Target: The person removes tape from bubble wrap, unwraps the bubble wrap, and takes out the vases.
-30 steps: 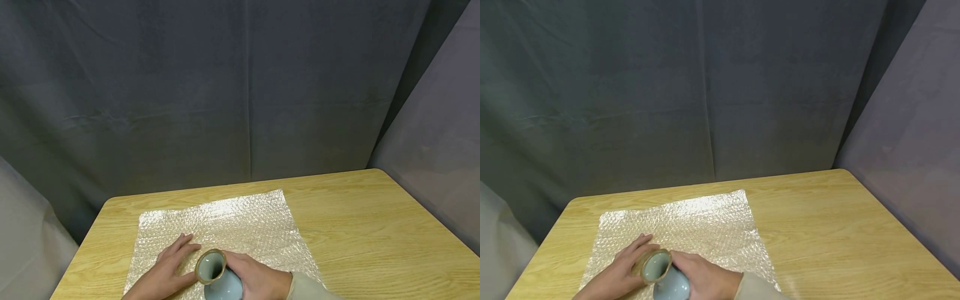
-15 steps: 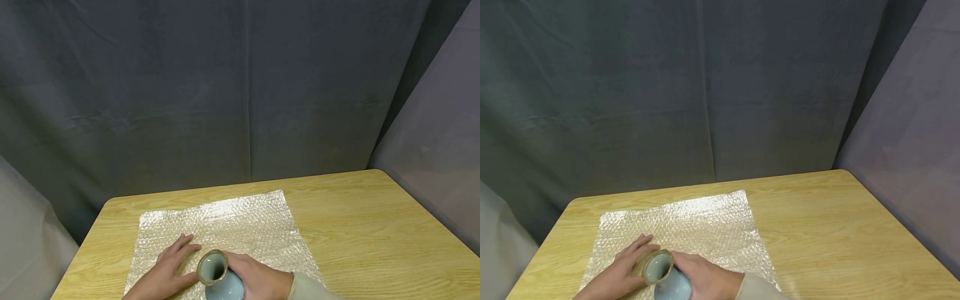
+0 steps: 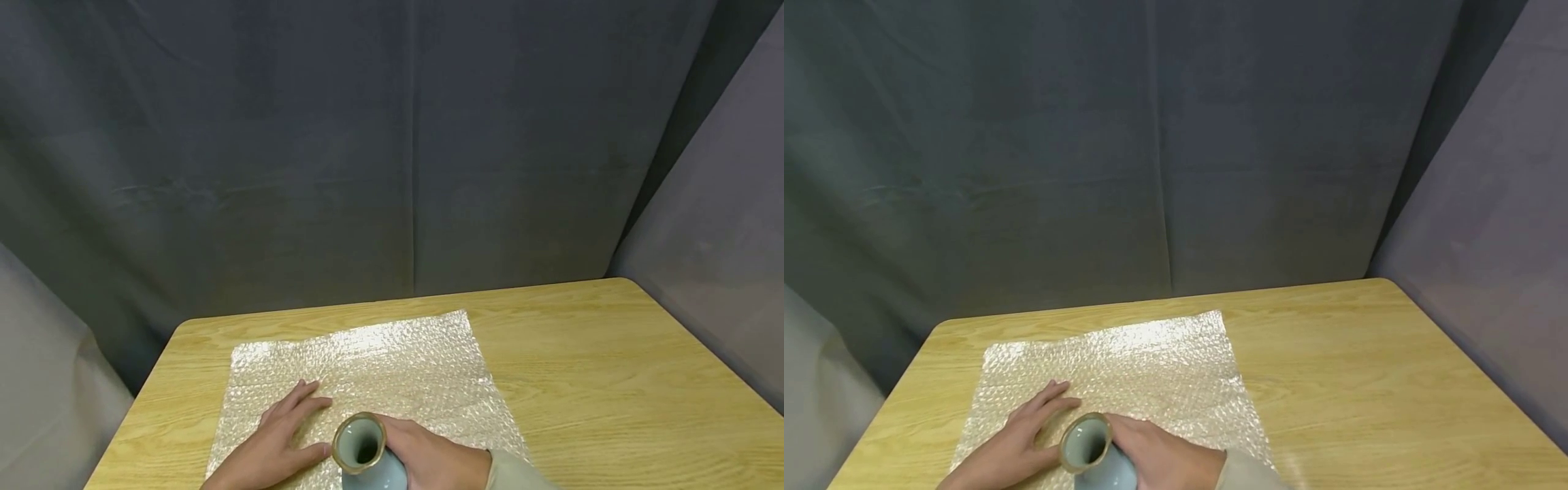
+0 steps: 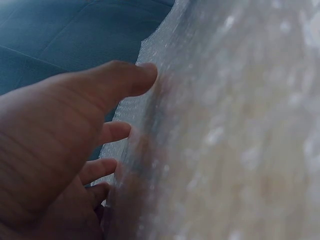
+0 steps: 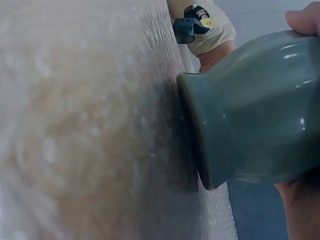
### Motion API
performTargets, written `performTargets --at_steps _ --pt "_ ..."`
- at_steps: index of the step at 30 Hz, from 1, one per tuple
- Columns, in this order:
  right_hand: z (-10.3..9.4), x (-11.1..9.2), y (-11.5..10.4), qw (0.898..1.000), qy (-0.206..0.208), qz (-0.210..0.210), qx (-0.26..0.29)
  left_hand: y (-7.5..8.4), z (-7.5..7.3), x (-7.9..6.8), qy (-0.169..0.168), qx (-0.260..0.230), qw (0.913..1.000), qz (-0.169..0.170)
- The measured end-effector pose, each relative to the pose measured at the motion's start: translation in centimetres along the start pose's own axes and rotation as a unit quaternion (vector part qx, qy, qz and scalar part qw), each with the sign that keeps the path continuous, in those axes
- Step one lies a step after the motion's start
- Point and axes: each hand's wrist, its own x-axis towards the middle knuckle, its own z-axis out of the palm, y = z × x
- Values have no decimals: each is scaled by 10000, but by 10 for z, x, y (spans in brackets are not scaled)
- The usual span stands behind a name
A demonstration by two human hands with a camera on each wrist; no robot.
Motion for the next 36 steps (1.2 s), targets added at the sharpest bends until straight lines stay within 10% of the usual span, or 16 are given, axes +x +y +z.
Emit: performTargets --at_steps 36 --pt "1 -2 0 9990 395 -182 110 -2 1 1 -59 -81 9999 -4"
